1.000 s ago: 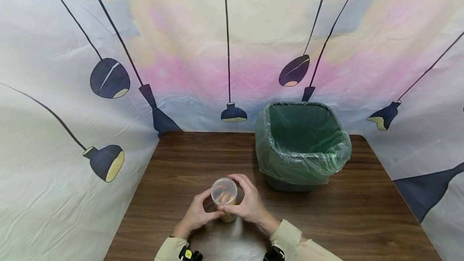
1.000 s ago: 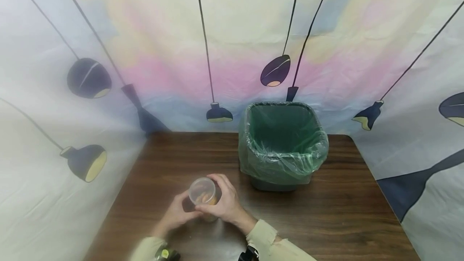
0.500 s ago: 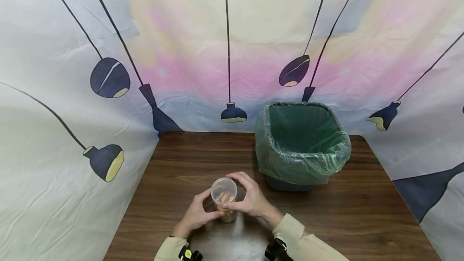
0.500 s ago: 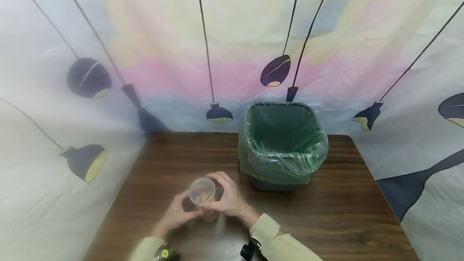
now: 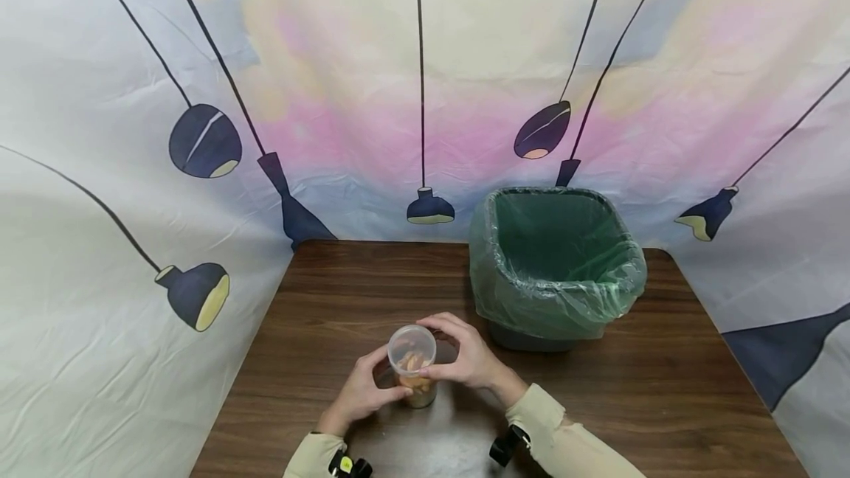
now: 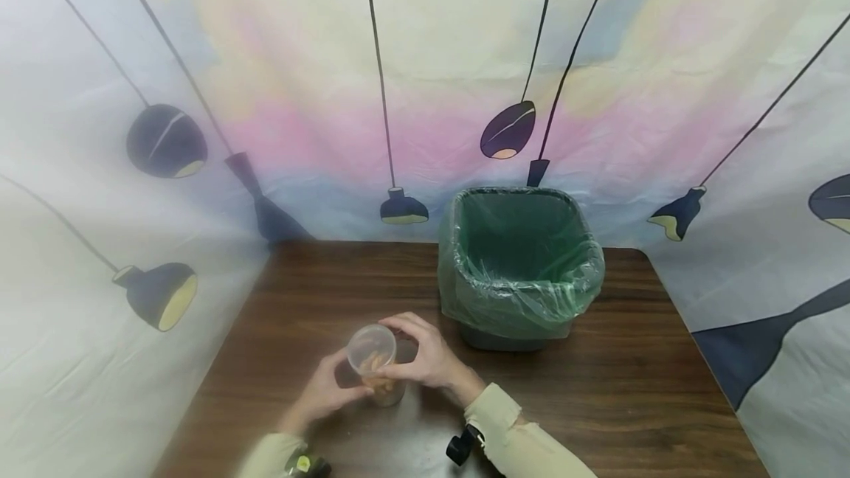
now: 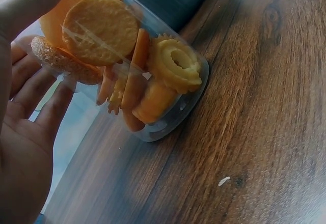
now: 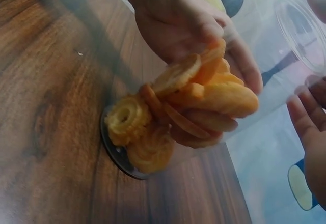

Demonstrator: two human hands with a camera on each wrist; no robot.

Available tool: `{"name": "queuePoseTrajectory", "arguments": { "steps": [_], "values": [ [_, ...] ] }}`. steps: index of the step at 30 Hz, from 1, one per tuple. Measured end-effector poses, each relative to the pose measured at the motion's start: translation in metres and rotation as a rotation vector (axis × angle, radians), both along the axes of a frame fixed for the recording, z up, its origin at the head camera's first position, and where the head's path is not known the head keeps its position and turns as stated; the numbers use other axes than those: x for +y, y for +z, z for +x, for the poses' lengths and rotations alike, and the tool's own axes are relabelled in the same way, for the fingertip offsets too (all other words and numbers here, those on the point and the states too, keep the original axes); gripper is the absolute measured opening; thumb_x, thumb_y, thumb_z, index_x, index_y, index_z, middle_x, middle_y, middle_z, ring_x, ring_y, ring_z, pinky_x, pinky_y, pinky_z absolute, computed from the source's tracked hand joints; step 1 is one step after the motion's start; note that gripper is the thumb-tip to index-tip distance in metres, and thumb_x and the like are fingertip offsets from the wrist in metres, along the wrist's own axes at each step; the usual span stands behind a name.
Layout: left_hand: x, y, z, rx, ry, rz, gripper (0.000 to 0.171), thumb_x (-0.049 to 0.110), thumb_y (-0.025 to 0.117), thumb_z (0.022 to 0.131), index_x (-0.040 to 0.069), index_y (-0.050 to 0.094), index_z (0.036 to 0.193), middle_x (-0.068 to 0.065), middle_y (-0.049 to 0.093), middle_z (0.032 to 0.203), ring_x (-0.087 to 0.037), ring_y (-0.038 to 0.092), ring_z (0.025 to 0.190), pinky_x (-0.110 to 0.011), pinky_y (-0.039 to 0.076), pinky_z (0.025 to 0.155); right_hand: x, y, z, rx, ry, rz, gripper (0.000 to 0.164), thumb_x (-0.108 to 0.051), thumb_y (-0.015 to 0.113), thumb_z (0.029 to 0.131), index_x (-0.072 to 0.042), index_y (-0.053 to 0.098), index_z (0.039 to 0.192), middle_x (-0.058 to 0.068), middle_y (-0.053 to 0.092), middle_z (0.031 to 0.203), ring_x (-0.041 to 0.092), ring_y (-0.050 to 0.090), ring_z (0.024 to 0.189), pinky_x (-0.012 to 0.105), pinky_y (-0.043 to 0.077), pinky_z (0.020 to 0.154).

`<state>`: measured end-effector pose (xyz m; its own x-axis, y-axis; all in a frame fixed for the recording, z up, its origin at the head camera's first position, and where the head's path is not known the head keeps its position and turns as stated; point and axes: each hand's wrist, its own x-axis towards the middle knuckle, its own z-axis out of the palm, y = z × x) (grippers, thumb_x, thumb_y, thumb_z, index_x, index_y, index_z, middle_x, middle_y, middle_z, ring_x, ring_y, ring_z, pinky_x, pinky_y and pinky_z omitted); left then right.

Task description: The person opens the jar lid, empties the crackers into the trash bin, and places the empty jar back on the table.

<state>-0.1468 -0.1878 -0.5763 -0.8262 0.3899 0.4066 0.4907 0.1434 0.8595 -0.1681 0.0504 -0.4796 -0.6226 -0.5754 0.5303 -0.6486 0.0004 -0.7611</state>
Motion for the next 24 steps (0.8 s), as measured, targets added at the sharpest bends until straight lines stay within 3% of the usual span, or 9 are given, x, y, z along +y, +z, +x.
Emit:
{"name": "queuePoseTrajectory", "arguments": {
  "steps": [8,13,20,24],
  "values": [
    [0.0,-0.002,0.0,-0.018,-0.002,-0.008,0.07,0.011,0.085,0.074,0.005,0.053,0.136,-0.016,0.062,0.128,-0.017,0.059,0.119,-0.03,0.048,0.102,0.007,-0.001,-0.013,-0.03,0.117,0.041,0.062,0.0,0.08,0.076,0.008,0.052,0.13,0.025,0.056,0.12,0.041,0.059,0.105,0.042,0.055,0.09],
    [0.002,0.005,0.002,-0.021,0.001,-0.011,0.071,0.003,0.085,0.071,-0.002,0.052,0.134,-0.02,0.061,0.128,-0.018,0.059,0.119,-0.028,0.048,0.101,0.008,0.001,-0.016,-0.051,0.144,0.07,0.061,-0.001,0.079,0.078,0.006,0.052,0.132,0.025,0.055,0.12,0.043,0.059,0.105,0.044,0.056,0.088],
    [-0.001,-0.003,-0.001,-0.043,-0.007,-0.001,0.072,0.01,0.085,0.073,0.004,0.051,0.136,-0.017,0.06,0.131,-0.015,0.057,0.122,-0.027,0.046,0.103,0.009,-0.03,-0.028,-0.031,0.129,0.07,0.068,-0.007,0.08,0.078,0.002,0.048,0.137,0.02,0.054,0.127,0.036,0.058,0.111,0.039,0.053,0.094],
    [-0.001,-0.004,-0.002,-0.043,-0.012,0.011,0.071,0.011,0.085,0.074,0.004,0.052,0.136,-0.018,0.06,0.13,-0.014,0.057,0.122,-0.025,0.046,0.103,0.008,-0.032,-0.024,-0.007,0.077,0.061,0.073,-0.025,0.081,0.081,-0.002,0.046,0.14,0.015,0.052,0.13,0.027,0.057,0.114,0.037,0.052,0.097]
  ]
}}
